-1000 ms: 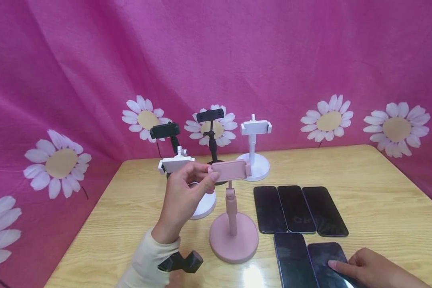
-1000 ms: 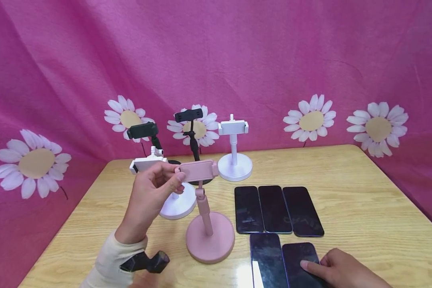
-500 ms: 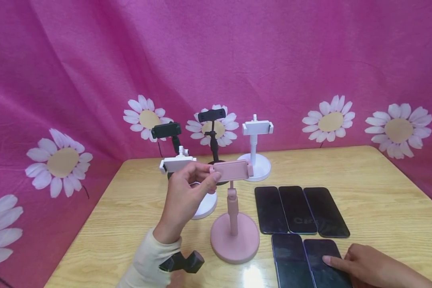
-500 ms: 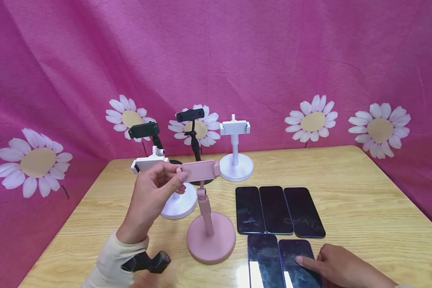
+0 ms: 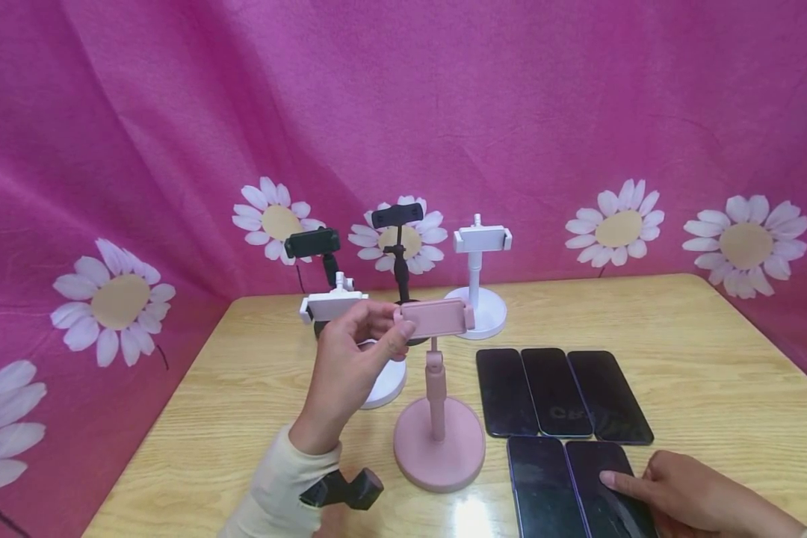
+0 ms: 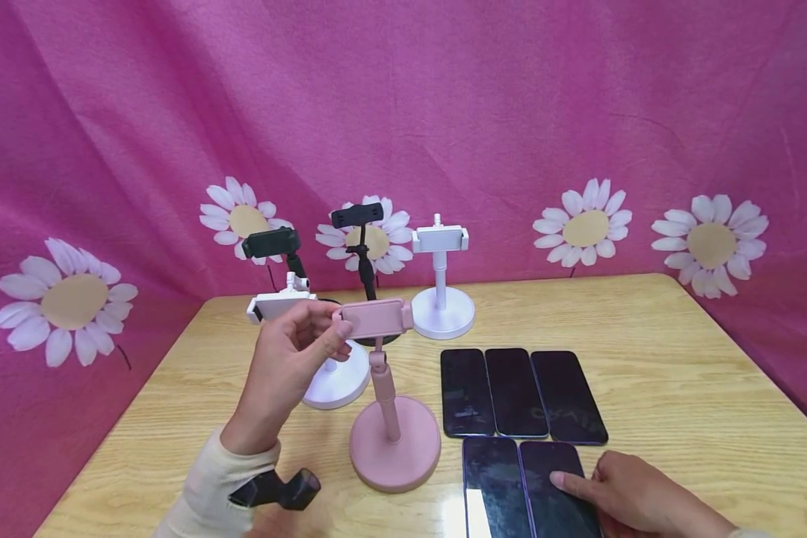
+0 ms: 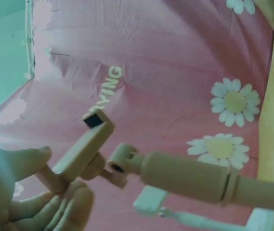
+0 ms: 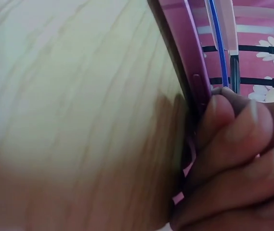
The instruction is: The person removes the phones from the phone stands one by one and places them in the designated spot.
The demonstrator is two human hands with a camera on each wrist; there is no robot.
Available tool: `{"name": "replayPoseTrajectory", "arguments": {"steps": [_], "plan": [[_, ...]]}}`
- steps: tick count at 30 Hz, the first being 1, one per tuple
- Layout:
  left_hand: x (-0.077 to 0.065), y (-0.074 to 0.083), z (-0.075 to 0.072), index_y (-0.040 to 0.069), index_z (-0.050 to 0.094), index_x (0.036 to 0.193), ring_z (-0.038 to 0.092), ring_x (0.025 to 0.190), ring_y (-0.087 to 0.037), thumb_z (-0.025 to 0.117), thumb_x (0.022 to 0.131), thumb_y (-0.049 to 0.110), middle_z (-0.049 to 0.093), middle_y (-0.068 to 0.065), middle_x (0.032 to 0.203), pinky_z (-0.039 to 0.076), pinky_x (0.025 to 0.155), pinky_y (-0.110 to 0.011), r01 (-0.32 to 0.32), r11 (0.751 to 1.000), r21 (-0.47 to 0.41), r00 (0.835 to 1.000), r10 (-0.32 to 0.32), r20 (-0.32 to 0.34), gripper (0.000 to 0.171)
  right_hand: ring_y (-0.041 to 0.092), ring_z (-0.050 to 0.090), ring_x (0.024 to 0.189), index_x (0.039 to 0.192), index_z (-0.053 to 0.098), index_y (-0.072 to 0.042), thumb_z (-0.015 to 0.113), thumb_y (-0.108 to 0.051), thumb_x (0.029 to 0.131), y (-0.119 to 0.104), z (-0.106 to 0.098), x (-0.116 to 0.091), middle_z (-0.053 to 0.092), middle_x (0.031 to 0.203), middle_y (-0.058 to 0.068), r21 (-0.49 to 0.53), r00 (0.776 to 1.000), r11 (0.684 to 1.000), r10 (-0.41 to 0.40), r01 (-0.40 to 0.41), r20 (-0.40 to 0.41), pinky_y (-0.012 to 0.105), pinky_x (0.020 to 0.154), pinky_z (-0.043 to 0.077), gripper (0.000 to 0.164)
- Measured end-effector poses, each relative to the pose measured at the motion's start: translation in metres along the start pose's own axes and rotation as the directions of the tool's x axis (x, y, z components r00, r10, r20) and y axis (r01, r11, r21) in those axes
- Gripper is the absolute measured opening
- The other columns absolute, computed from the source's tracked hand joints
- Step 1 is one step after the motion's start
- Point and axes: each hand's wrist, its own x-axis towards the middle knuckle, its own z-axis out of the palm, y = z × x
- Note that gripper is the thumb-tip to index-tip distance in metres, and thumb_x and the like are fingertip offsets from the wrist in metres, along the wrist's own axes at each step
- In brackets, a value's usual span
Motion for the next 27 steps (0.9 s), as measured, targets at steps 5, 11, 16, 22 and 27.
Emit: {"name": "replayPoseTrajectory", "arguments": {"steps": [5,11,16,22,27], "plan": [[-0.007,0.007,-0.004,0.012,0.060,0.122,0.065,0.080,-0.012,0.078,0.083,0.023,0.066,0.001,0.095,0.056,0.073,-0.030,0.020,0.971,0.240,1.000,-0.022,0.006,0.044,0.009,0.041,0.041,0.059,0.066,-0.008,0.054,-0.054,0.092,-0.002,0.003,0.002,0.045,0.044,-0.003,0.021,0.997,0.997,0.078,-0.078,-0.015,0.024,0.044,0.029,0.058],[-0.041,0.014,-0.002,0.011,0.058,0.119,0.065,0.078,-0.009,0.081,0.078,0.037,0.067,0.001,0.097,0.056,0.067,-0.023,-0.071,0.741,0.668,0.995,0.008,0.097,0.054,0.009,0.037,0.043,0.062,0.069,-0.007,0.057,-0.055,0.090,-0.004,0.004,0.003,0.042,0.046,-0.003,0.069,0.991,0.989,0.130,-0.131,0.006,0.023,0.046,0.028,0.057],[-0.064,0.008,0.011,0.019,0.056,0.132,0.063,0.100,-0.016,0.072,0.085,0.044,0.064,-0.003,0.118,0.056,0.083,-0.038,-0.254,0.653,0.713,0.922,-0.060,0.384,0.055,0.009,0.037,0.043,0.062,0.068,-0.006,0.057,-0.055,0.089,-0.003,0.001,0.001,0.042,0.047,-0.003,0.079,0.989,0.986,0.144,-0.145,0.015,0.023,0.047,0.030,0.057],[-0.069,-0.010,0.029,0.033,0.045,0.143,0.057,0.115,-0.027,0.074,0.084,0.040,0.051,-0.009,0.139,0.054,0.087,-0.044,-0.323,0.656,0.682,0.817,-0.170,0.550,0.066,0.009,0.041,0.042,0.060,0.068,-0.007,0.054,-0.051,0.093,0.000,-0.001,0.002,0.045,0.045,-0.003,0.074,0.999,0.996,0.046,-0.048,0.024,0.024,0.044,0.030,0.057],[-0.074,-0.035,0.042,0.039,0.039,0.146,0.053,0.115,-0.028,0.081,0.078,0.030,0.043,-0.015,0.143,0.057,0.080,-0.037,-0.333,0.643,0.689,0.777,-0.227,0.587,0.080,0.010,0.045,0.048,0.064,0.068,-0.006,0.058,-0.058,0.087,-0.002,0.003,0.005,0.047,0.049,-0.002,0.056,0.984,0.982,0.179,-0.180,0.014,0.024,0.050,0.033,0.058]]}}
